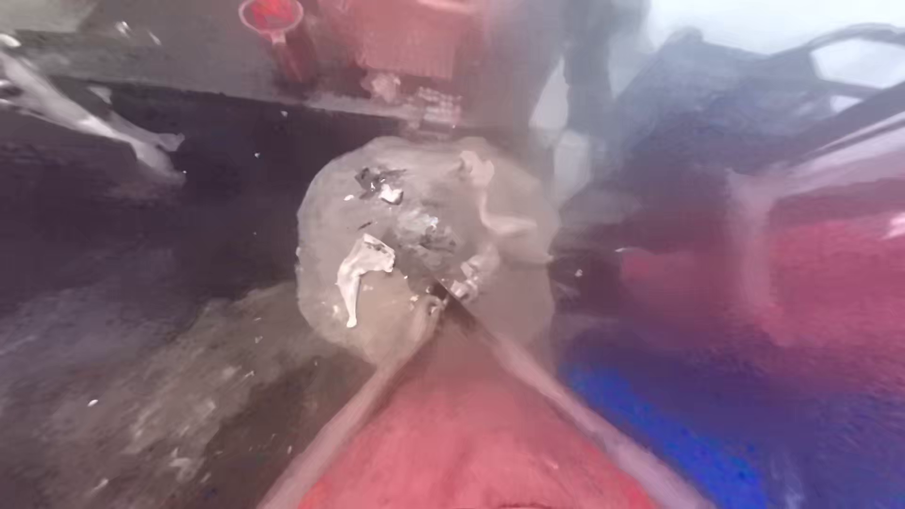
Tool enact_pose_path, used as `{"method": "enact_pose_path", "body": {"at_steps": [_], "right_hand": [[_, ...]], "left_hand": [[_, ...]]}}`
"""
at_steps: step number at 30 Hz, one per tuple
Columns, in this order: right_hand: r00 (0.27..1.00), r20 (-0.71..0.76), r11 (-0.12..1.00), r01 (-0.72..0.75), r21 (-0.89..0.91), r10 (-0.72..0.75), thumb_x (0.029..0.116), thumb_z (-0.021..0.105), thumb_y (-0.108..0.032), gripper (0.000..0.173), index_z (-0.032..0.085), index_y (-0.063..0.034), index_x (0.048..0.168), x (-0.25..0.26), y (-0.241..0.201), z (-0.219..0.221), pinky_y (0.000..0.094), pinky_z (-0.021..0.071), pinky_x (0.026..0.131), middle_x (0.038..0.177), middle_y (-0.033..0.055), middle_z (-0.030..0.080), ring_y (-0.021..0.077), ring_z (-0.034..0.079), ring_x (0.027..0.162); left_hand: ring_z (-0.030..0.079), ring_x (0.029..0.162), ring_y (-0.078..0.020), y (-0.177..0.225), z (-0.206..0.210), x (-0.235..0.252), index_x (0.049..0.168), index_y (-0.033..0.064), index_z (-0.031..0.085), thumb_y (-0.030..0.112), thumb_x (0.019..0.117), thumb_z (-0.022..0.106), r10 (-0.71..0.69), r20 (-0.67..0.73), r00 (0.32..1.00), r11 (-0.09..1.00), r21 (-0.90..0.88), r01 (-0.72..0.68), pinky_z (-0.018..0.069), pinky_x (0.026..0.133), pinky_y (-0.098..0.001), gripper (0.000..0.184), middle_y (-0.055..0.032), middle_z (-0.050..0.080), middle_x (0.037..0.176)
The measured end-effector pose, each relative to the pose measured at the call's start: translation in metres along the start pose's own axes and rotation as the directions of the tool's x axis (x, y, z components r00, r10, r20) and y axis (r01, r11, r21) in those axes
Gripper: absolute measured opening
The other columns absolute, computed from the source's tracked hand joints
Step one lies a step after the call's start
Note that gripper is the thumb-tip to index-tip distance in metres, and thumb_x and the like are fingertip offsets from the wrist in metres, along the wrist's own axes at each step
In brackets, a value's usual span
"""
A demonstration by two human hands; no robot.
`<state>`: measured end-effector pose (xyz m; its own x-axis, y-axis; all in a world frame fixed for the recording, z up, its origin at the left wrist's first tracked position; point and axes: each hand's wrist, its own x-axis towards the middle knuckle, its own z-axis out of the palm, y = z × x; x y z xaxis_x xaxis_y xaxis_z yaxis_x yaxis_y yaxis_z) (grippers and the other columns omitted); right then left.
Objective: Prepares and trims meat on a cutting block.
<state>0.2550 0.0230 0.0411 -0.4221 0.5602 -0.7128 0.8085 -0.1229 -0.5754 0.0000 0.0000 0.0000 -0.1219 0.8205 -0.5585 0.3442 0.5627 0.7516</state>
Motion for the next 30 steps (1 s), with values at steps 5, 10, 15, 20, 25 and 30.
{"method": "enact_pose_path", "body": {"at_steps": [5, 10, 15, 20, 25, 30], "right_hand": [[1.0, -0.008, 1.0, 0.018, 0.025, -0.018, 0.1083, 0.05, -0.027, 0.044, 0.054, -0.0001, 0.143, -0.028, -0.033, -0.017, 0.0444, 0.041, 0.115, 0.14, 0.0204, 0.06, 0.0287, 0.058, 0.131], [0.994, -0.052, 0.992, 0.091, -0.091, -0.096, 0.1048, 0.056, -0.036, 0.051, 0.054, -0.002, 0.143, -0.018, -0.019, -0.005, 0.0475, 0.0442, 0.112, 0.138, 0.0191, 0.062, 0.0296, 0.06, 0.128], [0.995, -0.096, 0.968, 0.034, 0.248, -0.01, 0.1066, 0.054, -0.031, 0.046, 0.057, 0.0009, 0.14, -0.023, 0.007, -0.024, 0.04, 0.0486, 0.106, 0.129, 0.0192, 0.066, 0.0235, 0.064, 0.118], [0.94, -0.332, 0.97, 0.006, 0.242, 0.077, 0.1089, 0.048, -0.031, 0.04, 0.061, 0.001, 0.13, -0.025, 0.009, -0.024, 0.0433, 0.0549, 0.09, 0.107, 0.0183, 0.069, 0.0248, 0.068, 0.096], [0.964, -0.248, 0.97, -0.036, 0.242, 0.098, 0.1093, 0.047, -0.032, 0.041, 0.06, -0.0005, 0.133, -0.03, 0.011, -0.015, 0.0438, 0.0558, 0.09, 0.105, 0.0166, 0.07, 0.0229, 0.069, 0.094], [0.962, -0.259, 0.953, -0.003, 0.301, 0.085, 0.1096, 0.045, -0.034, 0.043, 0.059, 0.0002, 0.133, -0.029, 0.015, -0.014, 0.0431, 0.0561, 0.09, 0.106, 0.0167, 0.07, 0.0218, 0.068, 0.096]], "left_hand": [[0.068, 0.08, -0.0135, 0.039, -0.04, -0.054, 0.125, 0.0034, 0.059, 0.021, 0.1061, 0.053, 0.13, 0.119, 0.984, 0.964, -0.246, -0.098, 0.0586, 0.073, -0.0304, 0.026, -0.0059, 0.07, 0.1], [0.063, 0.119, -0.0151, 0.07, -0.088, -0.055, 0.144, 0.008, 0.053, 0.024, 0.1026, 0.061, 0.264, -0.17, 0.95, 0.951, -0.118, -0.286, 0.0532, 0.102, -0.0349, 0.045, -0.0092, 0.061, 0.139], [0.06, 0.125, -0.0335, 0.017, -0.14, 0.006, 0.148, 0.0059, 0.047, 0.023, 0.103, 0.06, 0.025, -0.505, 0.863, 0.999, 0.047, -0.002, 0.0488, 0.105, -0.0523, 0.05, -0.0224, 0.056, 0.141], [0.063, 0.119, -0.0406, 0.003, -0.149, 0.035, 0.139, 0.0089, 0.059, 0.02, 0.097, 0.067, 0.052, -0.442, 0.895, 0.88, 0.444, 0.168, 0.0482, 0.1, -0.0637, 0.044, -0.0215, 0.065, 0.129], [0.066, 0.112, -0.0381, 0.027, -0.158, 0.024, 0.137, 0.0034, 0.057, 0.019, 0.0996, 0.065, 0.002, -0.318, 0.948, 0.962, 0.261, 0.086, 0.0513, 0.098, -0.0589, 0.041, -0.0238, 0.065, 0.126], [0.064, 0.085, -0.013, 0.073, -0.129, -0.021, 0.125, 0.0104, 0.059, 0.012, 0.0975, 0.061, 0.091, -0.137, 0.986, 0.994, -0.046, -0.098, 0.056, 0.075, -0.0343, 0.028, -0.0068, 0.066, 0.108]]}}
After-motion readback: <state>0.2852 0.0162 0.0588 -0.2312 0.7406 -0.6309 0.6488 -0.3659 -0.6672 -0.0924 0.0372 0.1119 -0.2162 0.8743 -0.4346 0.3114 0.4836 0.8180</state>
